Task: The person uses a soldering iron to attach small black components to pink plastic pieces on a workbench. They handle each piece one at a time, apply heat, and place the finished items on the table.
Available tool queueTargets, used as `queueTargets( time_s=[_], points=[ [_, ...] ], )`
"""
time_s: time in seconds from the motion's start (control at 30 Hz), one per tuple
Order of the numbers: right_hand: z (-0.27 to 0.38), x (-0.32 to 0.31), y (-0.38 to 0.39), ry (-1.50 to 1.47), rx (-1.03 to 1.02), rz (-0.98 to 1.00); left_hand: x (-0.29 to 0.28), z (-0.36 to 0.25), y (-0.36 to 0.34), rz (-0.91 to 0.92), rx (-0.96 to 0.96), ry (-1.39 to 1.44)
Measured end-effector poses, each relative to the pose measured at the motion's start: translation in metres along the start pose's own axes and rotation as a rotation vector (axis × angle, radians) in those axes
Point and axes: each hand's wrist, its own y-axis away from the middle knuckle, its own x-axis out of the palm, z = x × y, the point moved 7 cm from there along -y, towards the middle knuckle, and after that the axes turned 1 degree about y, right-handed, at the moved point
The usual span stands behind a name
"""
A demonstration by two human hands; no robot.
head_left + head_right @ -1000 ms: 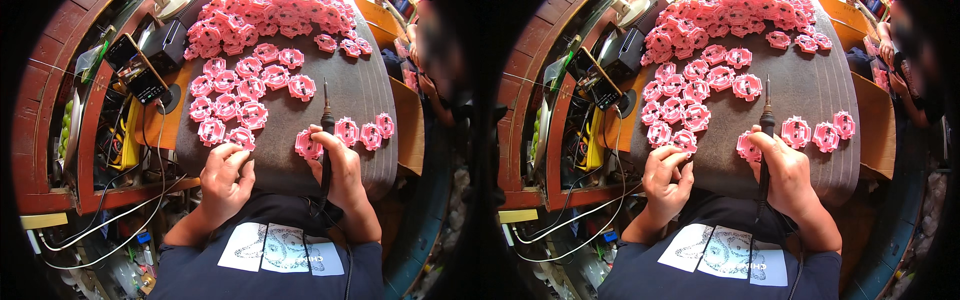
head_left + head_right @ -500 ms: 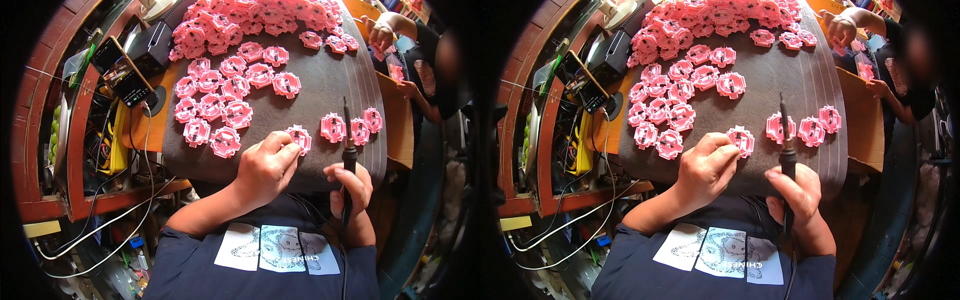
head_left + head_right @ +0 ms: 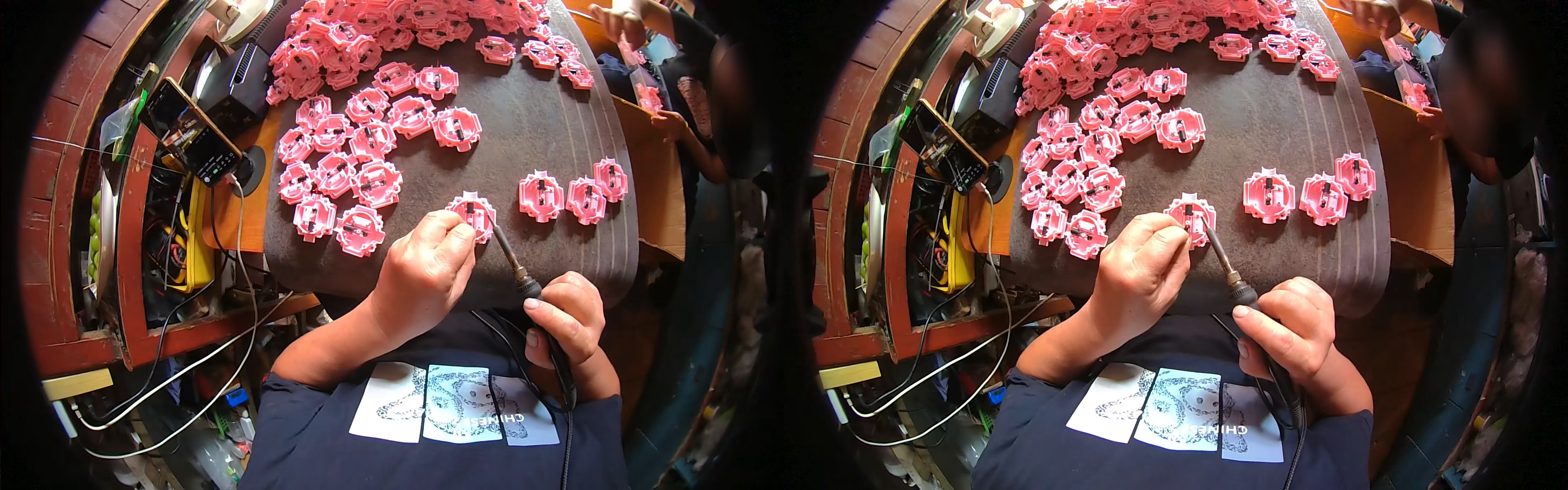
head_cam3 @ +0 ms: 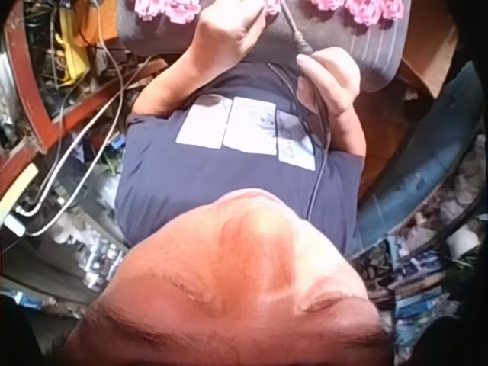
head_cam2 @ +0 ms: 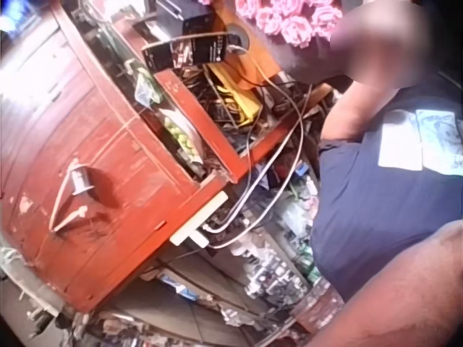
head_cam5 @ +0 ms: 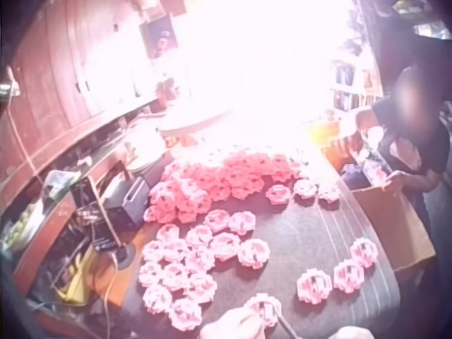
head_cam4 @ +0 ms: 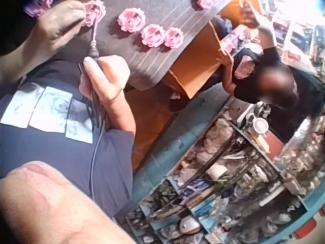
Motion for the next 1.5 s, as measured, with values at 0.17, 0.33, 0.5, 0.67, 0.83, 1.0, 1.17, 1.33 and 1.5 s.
queueTargets(
  time_s=[0.17,0.33,0.5,0.67,0.83,1.0,1.17,1.33,1.5],
  points=[
    [0.0001,0.0014,0.0013,0.004,0.004,-0.008,0.0013,0.0012,0.0017,-0.031,0.020,0.005],
    [0.0004,0.0008,0.0024,0.008,0.009,-0.017,0.0035,-0.0004,0.0039,-0.024,0.037,-0.049],
    [-0.0010,0.0021,0.0046,-0.009,0.018,-0.027,0.0049,-0.0010,0.0060,0.000,0.043,-0.079],
    [-0.0013,0.0043,0.0047,-0.005,0.015,-0.009,0.0063,-0.0036,0.0047,0.027,0.046,-0.095],
    [-0.0014,0.0054,0.0071,0.004,0.015,-0.004,0.0057,-0.0070,0.0020,0.027,0.034,-0.116],
    [-0.0020,0.0055,0.0072,0.004,0.020,-0.015,0.0068,-0.0053,0.0022,0.023,0.015,-0.115],
    [-0.0030,0.0066,0.0062,0.003,0.014,-0.004,0.0064,-0.0040,0.0033,-0.003,0.015,-0.117],
    [-0.0037,0.0063,0.0064,0.003,0.010,-0.008,0.0042,-0.0016,0.0051,-0.059,0.030,-0.061],
    [-0.0036,0.0035,0.0071,0.004,0.016,-0.025,0.0058,-0.0029,0.0024,-0.028,0.022,-0.066]
  ],
)
